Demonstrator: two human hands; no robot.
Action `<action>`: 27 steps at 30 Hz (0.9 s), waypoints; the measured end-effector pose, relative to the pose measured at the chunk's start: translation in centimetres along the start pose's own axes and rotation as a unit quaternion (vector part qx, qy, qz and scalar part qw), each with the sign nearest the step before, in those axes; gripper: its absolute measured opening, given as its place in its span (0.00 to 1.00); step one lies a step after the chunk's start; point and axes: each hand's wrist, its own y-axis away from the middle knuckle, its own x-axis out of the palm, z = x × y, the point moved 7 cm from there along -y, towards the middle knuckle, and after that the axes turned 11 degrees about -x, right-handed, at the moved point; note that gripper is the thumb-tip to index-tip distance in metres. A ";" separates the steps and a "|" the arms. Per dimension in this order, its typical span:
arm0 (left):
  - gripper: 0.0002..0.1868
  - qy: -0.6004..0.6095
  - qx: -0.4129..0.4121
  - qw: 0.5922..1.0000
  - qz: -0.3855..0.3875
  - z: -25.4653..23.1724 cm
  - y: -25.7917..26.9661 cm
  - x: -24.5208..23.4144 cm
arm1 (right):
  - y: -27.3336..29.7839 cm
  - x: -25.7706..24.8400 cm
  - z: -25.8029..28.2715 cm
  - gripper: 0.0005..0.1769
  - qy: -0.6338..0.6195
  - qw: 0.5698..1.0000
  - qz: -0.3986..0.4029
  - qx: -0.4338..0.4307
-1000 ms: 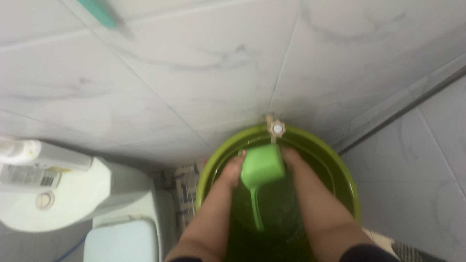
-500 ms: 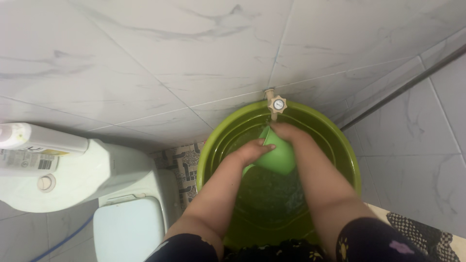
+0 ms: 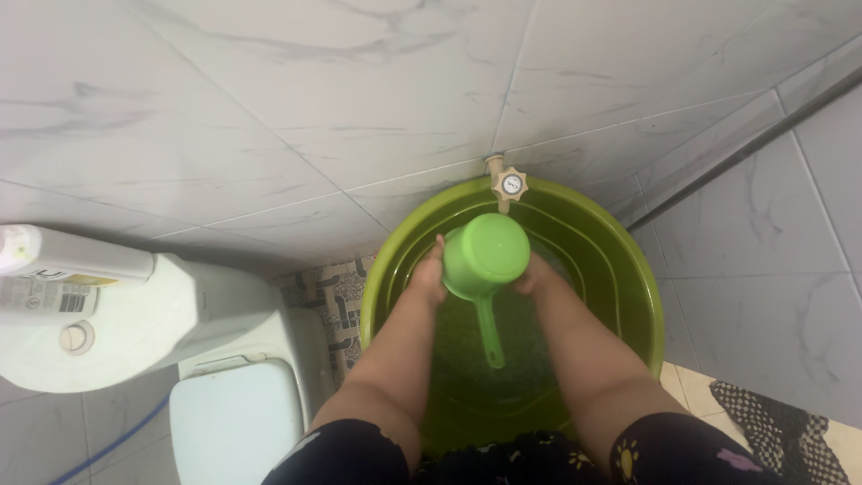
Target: The person washes a green sponge in a green basin filled with water, using a green scoop to pour water over it. The person then empties the basin and refills it with fresh water from the tap.
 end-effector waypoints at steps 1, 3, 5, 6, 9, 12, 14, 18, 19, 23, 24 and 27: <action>0.36 -0.023 -0.009 0.999 -0.048 0.7 -1.6 -0.8 | -1.1 -2.0 -0.7 0.25 0.036 0.998 -0.058 0.016; 0.36 -0.105 0.003 0.985 -0.136 2.1 -4.9 -2.5 | -2.7 -5.5 -1.1 0.27 0.106 0.978 -0.175 0.048; 0.36 -0.202 0.030 0.958 -0.202 3.2 -8.0 -3.9 | -3.9 -7.3 -0.4 0.27 0.101 0.968 -0.227 0.034; 0.36 -0.234 0.046 0.946 -0.218 3.3 -9.2 -4.5 | -4.2 -8.0 0.0 0.27 0.099 0.962 -0.254 0.027; 0.35 -0.309 0.094 0.916 -0.239 2.9 -11.1 -4.2 | -4.0 -9.2 1.8 0.28 0.096 0.939 -0.330 -0.001; 0.38 -0.324 0.124 0.907 -0.236 0.5 -9.5 -1.5 | -3.5 -8.8 3.6 0.28 0.106 0.934 -0.337 -0.060; 0.46 -0.259 0.099 0.936 -0.217 -0.5 -6.6 1.3 | -3.3 -8.0 4.3 0.27 0.098 0.939 -0.323 -0.068; 0.55 -0.481 0.098 0.844 -0.217 -2.6 0.7 7.4 | -1.6 -7.7 3.5 0.25 0.061 0.955 -0.282 -0.064; 0.59 -0.519 0.085 0.822 -0.217 -2.5 2.0 8.5 | -1.1 -7.8 3.2 0.24 0.045 0.958 -0.274 -0.066; 0.64 -0.586 0.128 0.768 -0.224 -2.4 3.8 11.0 | 0.0 -7.8 3.2 0.24 -0.038 0.964 -0.249 -0.085; 0.61 -0.593 0.164 0.758 -0.218 -2.4 3.3 11.4 | 0.4 -8.0 3.0 0.23 -0.066 0.962 -0.251 -0.084; 0.34 -0.548 0.304 0.753 -0.198 -3.3 1.0 12.2 | 2.3 -8.6 2.0 0.28 -0.231 0.928 -0.282 -0.081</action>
